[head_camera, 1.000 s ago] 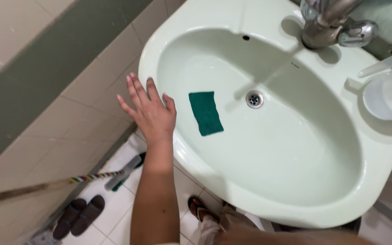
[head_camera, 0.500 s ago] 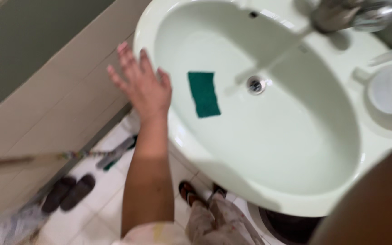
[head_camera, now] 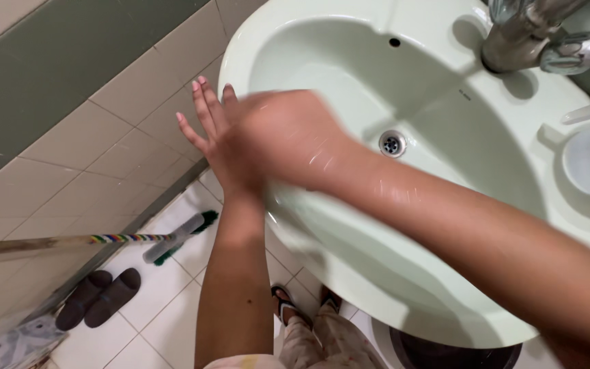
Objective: The person scrubs a white bathroom sink with a green sponge, then rinses the sponge and a plastic jug under running water. The person repeatedly fills and empties the jug while rinsing the sponge and the sink basin.
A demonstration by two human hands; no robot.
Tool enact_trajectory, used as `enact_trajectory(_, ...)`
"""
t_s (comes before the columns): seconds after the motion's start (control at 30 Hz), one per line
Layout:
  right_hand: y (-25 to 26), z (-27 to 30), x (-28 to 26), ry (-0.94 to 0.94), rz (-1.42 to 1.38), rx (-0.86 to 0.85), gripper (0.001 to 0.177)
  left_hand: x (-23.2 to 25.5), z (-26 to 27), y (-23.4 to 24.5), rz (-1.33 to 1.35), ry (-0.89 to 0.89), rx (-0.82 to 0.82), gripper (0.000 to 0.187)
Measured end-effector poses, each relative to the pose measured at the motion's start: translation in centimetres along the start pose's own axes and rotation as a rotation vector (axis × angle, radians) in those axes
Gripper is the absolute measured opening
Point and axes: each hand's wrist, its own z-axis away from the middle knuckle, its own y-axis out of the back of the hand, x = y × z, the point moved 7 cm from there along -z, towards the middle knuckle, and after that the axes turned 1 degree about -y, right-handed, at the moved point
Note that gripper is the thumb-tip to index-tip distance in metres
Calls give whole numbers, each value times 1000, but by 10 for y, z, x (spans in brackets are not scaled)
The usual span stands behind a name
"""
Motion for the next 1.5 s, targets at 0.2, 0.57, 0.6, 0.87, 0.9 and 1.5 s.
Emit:
enact_trajectory(0.2, -81, 50, 192, -474, -72, -111, 63, 1, -7, -3, -116, 33, -24, 59)
enact_trajectory(0.57, -155, 81, 137, -465, -312, -400, 85, 2, -8, -5, -163, 38, -70, 58)
enact_trajectory(0.6, -148, 87, 148, -513, -238, -406, 89, 2, -8, -6, -171, 34, -78, 57)
enact_trajectory(0.87, -144, 114, 239, -1102, -25, -383, 108, 4, -9, -5, -158, -16, -39, 55)
enact_trajectory(0.9, -151, 100, 232, -1012, -85, -323, 109, 5, -8, -5, -149, -25, -37, 55)
enact_trajectory(1.5, -135, 155, 261, -1186, -58, -343, 104, 21, -4, -18, -61, -287, -119, 21)
